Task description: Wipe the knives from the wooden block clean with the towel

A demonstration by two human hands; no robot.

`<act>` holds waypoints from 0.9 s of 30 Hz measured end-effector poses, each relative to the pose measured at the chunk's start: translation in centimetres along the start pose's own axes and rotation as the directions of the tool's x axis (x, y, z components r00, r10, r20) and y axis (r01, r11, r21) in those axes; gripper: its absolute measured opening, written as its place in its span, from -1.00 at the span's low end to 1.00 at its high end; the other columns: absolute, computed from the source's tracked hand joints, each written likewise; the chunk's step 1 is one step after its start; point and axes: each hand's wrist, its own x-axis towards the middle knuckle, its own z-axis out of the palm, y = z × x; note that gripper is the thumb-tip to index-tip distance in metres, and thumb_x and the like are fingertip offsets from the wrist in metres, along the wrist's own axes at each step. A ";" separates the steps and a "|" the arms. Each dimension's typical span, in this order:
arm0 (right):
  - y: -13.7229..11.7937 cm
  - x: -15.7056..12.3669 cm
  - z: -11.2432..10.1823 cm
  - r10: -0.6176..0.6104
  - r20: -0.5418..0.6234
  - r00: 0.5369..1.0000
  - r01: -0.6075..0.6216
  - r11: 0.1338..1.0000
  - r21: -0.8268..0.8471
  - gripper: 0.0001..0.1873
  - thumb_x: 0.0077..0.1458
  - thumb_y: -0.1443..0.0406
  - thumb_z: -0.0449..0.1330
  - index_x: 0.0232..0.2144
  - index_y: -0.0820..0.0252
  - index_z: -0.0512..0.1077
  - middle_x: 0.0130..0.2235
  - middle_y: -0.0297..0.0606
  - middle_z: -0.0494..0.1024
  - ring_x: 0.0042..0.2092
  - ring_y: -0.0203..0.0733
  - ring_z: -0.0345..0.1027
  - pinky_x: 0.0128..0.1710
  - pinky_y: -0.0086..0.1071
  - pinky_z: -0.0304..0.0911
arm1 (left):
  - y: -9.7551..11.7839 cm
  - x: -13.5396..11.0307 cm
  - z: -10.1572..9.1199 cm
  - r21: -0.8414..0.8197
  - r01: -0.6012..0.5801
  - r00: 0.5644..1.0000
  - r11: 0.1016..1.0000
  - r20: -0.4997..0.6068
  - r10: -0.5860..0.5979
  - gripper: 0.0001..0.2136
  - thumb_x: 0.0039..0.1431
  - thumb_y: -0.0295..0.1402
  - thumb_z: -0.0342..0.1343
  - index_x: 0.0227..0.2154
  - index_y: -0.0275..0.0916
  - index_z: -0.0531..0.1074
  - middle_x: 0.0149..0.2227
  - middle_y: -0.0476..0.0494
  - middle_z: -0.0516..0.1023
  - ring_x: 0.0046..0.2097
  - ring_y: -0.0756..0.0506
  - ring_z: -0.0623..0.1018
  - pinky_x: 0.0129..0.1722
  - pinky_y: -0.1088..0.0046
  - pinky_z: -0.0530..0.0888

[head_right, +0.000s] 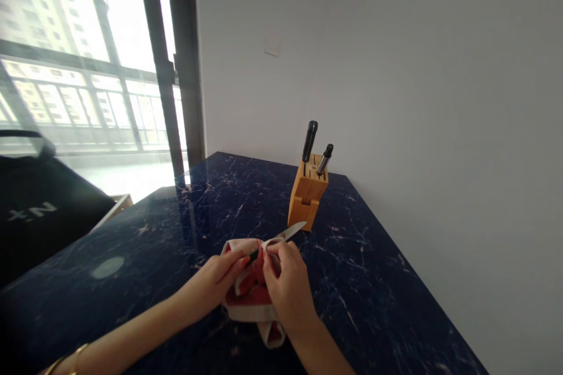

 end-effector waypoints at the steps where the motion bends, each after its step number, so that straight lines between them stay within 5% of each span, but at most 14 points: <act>1: -0.1 0.0 0.1 0.002 0.011 1.000 -0.002 1.000 0.000 -0.92 0.03 0.38 0.03 -0.44 0.18 0.33 -0.39 -0.29 0.39 -0.33 -0.26 0.32 -0.30 -0.43 0.23 | -0.2 0.1 0.0 -0.008 -0.011 1.000 1.000 -0.008 0.011 -0.65 0.24 -0.32 -0.25 0.05 -0.15 0.22 -0.09 -0.07 0.46 -0.08 -0.05 0.42 -0.04 0.45 0.29; 27: 0.1 -0.5 0.6 0.023 0.003 1.000 -0.023 0.999 0.028 -0.92 0.04 0.39 0.03 -0.47 0.18 0.30 -0.40 -0.29 0.36 -0.34 -0.26 0.30 -0.30 -0.42 0.22 | -0.7 -0.1 0.4 0.101 0.042 0.999 0.994 -0.009 -0.041 -0.65 0.23 -0.32 -0.25 0.05 -0.15 0.20 -0.07 -0.09 0.44 -0.06 -0.07 0.42 -0.03 0.40 0.29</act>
